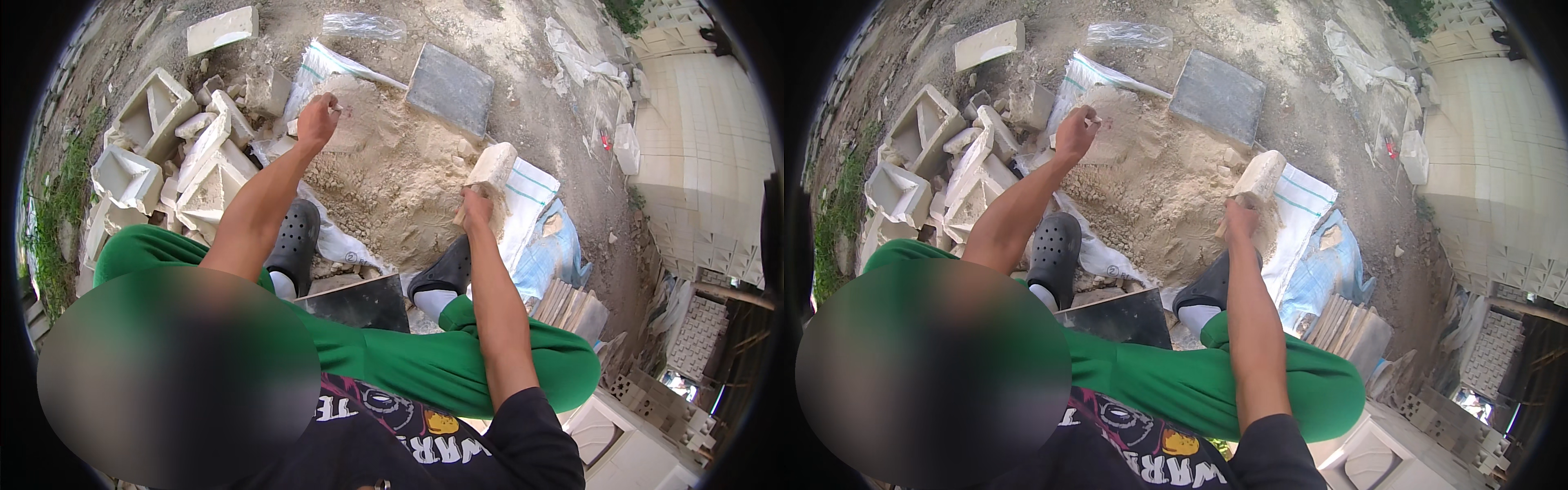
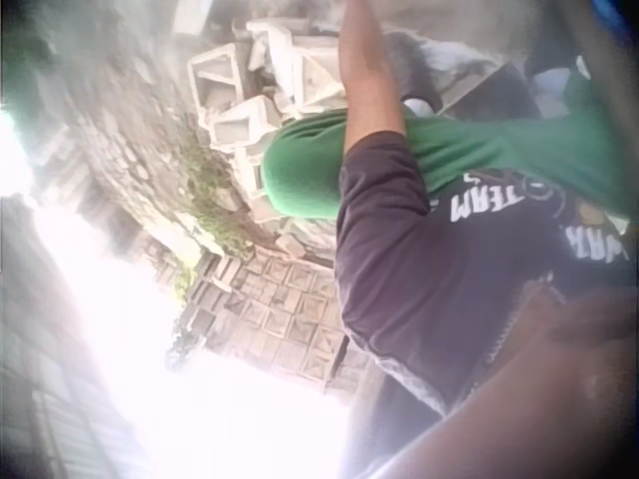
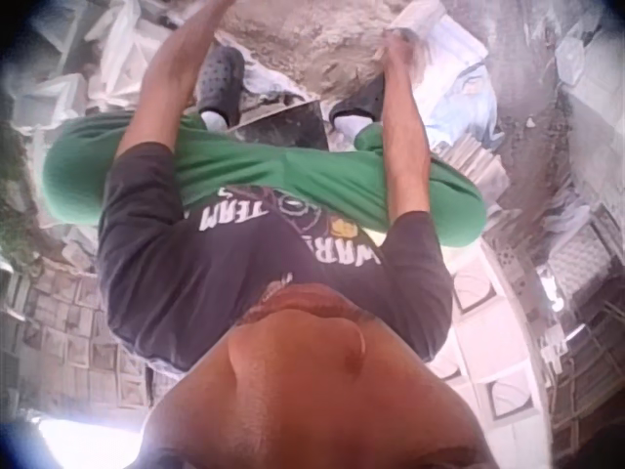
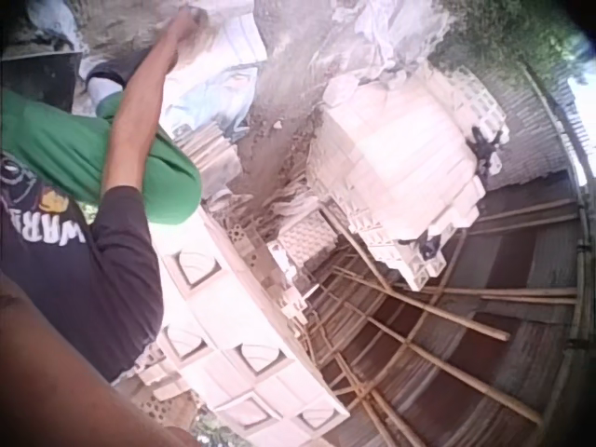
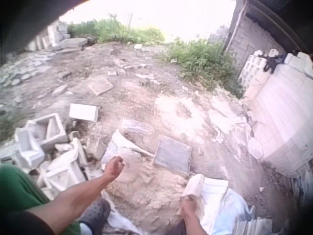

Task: The person walks through an outdoor yard filled with stacked concrete blocks and then sits on the ground. They use a wooden mallet to repeatedly strike a small piece of stone or concrete, breaking it into smaller fragments on a tarp.

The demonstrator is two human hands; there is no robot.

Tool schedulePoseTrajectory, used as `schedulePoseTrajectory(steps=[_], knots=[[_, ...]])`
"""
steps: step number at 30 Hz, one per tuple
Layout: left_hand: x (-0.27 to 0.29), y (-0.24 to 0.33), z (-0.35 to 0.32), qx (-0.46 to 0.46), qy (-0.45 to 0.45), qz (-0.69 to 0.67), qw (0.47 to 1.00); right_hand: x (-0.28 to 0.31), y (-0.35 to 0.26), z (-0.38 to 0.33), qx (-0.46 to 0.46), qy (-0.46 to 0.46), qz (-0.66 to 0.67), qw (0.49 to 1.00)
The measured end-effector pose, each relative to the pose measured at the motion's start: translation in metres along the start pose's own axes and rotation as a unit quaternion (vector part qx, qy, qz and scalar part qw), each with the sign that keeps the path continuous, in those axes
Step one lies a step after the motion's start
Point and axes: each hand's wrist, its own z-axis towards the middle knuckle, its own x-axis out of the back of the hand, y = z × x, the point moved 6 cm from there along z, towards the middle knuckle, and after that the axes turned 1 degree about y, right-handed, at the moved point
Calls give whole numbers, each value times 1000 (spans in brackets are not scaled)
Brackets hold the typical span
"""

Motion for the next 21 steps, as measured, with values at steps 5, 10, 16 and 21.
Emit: schedulePoseTrajectory(steps=[5,10,16,21], knots=[[-5,-7,5,-22,-46,-45,998,-32,-29,-38,85,8,28,996],[-2,-14,-1,5,-51,-106,993,-80,-62,-61,146,-84,-1,986],[3,-17,-17,41,-21,-37,998,-130,-87,-101,207,-180,-65,960],[-6,-10,-16,14,-32,7,999,-159,-76,-103,211,-218,-112,946]])
